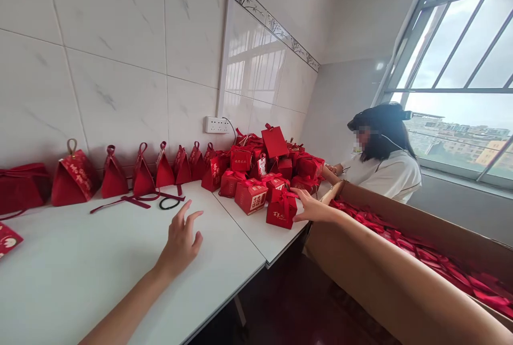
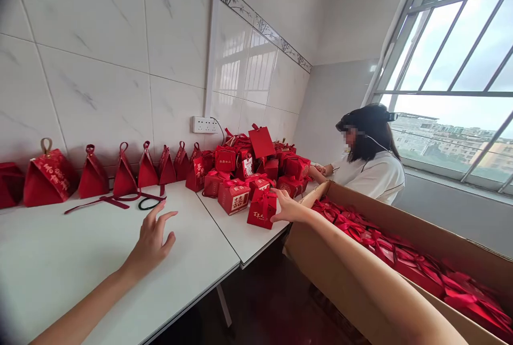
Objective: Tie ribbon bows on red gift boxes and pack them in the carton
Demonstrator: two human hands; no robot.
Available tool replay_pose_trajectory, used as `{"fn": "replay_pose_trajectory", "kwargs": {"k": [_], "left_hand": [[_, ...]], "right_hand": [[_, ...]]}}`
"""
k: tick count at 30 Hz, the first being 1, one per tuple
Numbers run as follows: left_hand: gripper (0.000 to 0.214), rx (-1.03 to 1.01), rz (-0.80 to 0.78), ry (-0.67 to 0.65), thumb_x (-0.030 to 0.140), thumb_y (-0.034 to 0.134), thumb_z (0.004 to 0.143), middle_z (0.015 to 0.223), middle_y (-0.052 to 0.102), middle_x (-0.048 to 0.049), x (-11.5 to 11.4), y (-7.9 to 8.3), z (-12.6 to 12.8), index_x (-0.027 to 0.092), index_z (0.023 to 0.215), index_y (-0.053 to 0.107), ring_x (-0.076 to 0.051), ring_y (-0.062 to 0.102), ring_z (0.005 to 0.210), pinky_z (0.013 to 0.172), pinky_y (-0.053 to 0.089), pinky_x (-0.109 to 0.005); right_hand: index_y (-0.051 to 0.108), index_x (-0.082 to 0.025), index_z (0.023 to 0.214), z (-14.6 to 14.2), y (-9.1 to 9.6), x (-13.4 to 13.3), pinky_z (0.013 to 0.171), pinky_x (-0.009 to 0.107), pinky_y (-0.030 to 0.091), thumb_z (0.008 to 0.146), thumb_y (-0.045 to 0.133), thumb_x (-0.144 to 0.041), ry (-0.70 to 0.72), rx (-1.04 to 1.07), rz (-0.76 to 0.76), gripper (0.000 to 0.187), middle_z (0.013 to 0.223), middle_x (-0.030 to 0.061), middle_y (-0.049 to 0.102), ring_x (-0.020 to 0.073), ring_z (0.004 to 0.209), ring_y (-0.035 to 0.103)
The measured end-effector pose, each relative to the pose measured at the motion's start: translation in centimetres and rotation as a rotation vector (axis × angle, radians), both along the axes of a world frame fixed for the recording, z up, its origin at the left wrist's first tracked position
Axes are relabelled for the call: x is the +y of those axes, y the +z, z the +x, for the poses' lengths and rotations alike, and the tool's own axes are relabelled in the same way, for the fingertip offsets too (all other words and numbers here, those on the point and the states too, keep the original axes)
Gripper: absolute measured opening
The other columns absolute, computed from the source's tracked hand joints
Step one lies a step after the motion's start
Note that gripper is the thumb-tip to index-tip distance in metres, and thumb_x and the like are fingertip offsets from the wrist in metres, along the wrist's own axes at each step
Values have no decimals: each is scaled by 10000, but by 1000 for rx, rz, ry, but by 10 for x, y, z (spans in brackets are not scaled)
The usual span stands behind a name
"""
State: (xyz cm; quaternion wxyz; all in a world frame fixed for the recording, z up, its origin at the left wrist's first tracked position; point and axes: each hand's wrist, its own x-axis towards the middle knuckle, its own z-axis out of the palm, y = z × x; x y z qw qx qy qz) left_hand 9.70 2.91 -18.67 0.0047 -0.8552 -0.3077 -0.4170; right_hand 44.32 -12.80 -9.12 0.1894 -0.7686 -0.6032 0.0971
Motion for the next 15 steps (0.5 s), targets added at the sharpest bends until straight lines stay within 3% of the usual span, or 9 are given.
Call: {"fn": "replay_pose_trajectory", "kwargs": {"k": [2, 5, 11, 15], "left_hand": [[344, -5, -11, -4, 135, 415, 805, 1380, 326, -162, -1, -1, 3, 191, 1142, 452, -274, 468, 1183, 905, 462, -439], [381, 78, 39, -83, 92, 426, 778, 1389, 329, -156, -3, -3, 9, 200, 1143, 455, -267, 496, 1147, 891, 469, -431], [375, 132, 84, -128, 91, 425, 776, 1365, 344, -184, -4, -7, 11, 184, 1139, 448, -284, 516, 1112, 831, 493, -441], [374, 136, 42, -133, 88, 425, 771, 1358, 341, -182, -4, -7, 11, 183, 1132, 448, -292, 510, 1115, 829, 494, -447]], "right_hand": [[140, -144, 1419, 2, -9, 14, 1080, 470, 279, 551, 733, -289, -17, 4, -2, 1062, 1415, 202, 247, 343, 1323, 288], [79, -162, 1434, 8, -15, 23, 1084, 454, 276, 598, 710, -309, -14, 27, -9, 1057, 1419, 188, 256, 328, 1343, 260], [167, -199, 1420, 12, -9, 18, 1045, 475, 328, 575, 748, -384, -35, 10, -48, 1042, 1390, 179, 290, 351, 1300, 328], [195, -163, 1398, -7, -7, 16, 1028, 519, 313, 595, 730, -425, -70, -38, -29, 1000, 1322, 199, 325, 379, 1278, 333]]}}
